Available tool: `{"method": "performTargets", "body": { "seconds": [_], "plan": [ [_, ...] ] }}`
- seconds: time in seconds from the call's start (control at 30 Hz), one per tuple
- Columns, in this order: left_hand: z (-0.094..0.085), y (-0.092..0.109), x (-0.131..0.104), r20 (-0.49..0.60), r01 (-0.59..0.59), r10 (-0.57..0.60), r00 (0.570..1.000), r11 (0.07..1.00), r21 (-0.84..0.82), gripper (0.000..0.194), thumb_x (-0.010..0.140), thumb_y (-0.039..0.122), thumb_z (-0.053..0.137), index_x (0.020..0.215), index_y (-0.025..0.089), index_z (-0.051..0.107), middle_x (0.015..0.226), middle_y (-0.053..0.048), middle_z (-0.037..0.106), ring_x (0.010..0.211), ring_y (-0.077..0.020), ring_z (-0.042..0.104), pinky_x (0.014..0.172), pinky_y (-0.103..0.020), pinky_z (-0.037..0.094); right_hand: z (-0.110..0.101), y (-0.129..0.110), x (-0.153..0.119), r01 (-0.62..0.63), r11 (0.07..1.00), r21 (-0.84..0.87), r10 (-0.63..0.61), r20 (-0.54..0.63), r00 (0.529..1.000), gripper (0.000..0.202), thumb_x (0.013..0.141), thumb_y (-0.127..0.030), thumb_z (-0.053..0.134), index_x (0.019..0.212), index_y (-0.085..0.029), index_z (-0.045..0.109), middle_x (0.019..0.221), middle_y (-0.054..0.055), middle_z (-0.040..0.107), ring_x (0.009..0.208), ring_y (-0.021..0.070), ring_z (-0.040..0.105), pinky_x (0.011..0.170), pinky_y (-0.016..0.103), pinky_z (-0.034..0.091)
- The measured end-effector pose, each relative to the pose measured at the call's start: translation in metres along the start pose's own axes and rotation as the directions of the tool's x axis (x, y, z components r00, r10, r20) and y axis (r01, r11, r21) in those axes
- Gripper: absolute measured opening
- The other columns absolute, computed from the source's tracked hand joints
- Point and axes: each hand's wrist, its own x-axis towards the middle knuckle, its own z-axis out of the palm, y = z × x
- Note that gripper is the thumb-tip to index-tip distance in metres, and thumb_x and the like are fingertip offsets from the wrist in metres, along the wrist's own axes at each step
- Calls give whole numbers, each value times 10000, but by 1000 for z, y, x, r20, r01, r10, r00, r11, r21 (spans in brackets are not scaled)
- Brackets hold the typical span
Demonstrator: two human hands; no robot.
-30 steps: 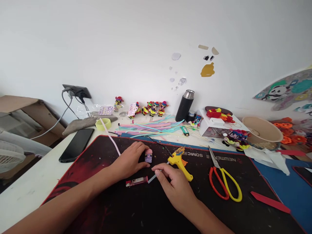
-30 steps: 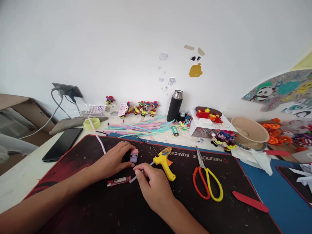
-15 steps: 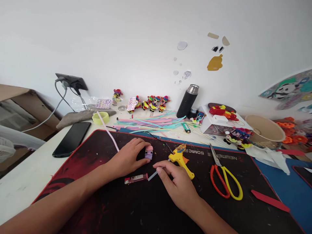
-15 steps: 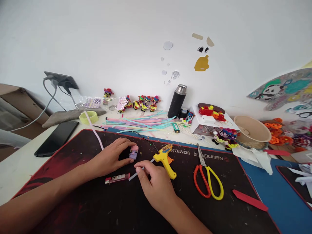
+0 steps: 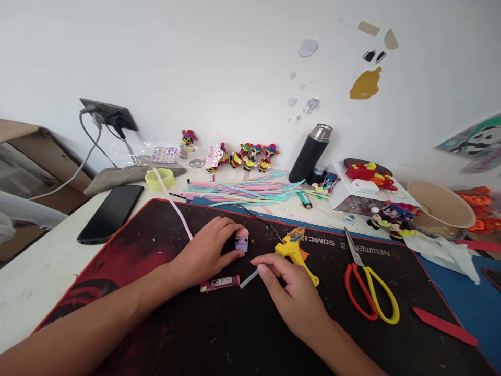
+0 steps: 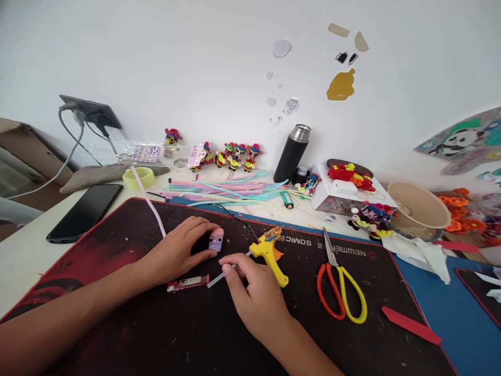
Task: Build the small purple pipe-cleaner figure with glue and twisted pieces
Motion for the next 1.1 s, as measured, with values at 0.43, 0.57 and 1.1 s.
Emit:
{"method": "performTargets", "body": {
  "seconds": [0.43,0.57,1.1],
  "plan": [
    [1,0,1,21,53,-52,998,998,-34,392,935,317,733,1287,218,591,1258,-99,664,1145,-297,597,1033,-480,491,-3,0,1,-49,997,60,50,-16,999,313,1059,-407,503,1110,-241,763,804,20,747,649,169,638,598,268,450],
    [0,0,2,18,33,-33,999,999,-13,388,937,322,728,1286,206,604,1262,-107,672,1154,-304,605,1042,-486,488,-1,-1,3,-33,997,64,35,-36,999,326,1051,-414,510,1076,-215,766,676,-3,652,588,156,563,564,263,402],
    [0,-2,0,20,10,-10,1000,1000,12,519,911,339,757,1373,191,571,1299,-125,656,1205,-316,594,1082,-505,476,0,1,-2,10,999,46,-5,-96,995,339,1045,-430,512,1093,-210,765,734,13,687,603,157,563,558,269,374]
  ]
}}
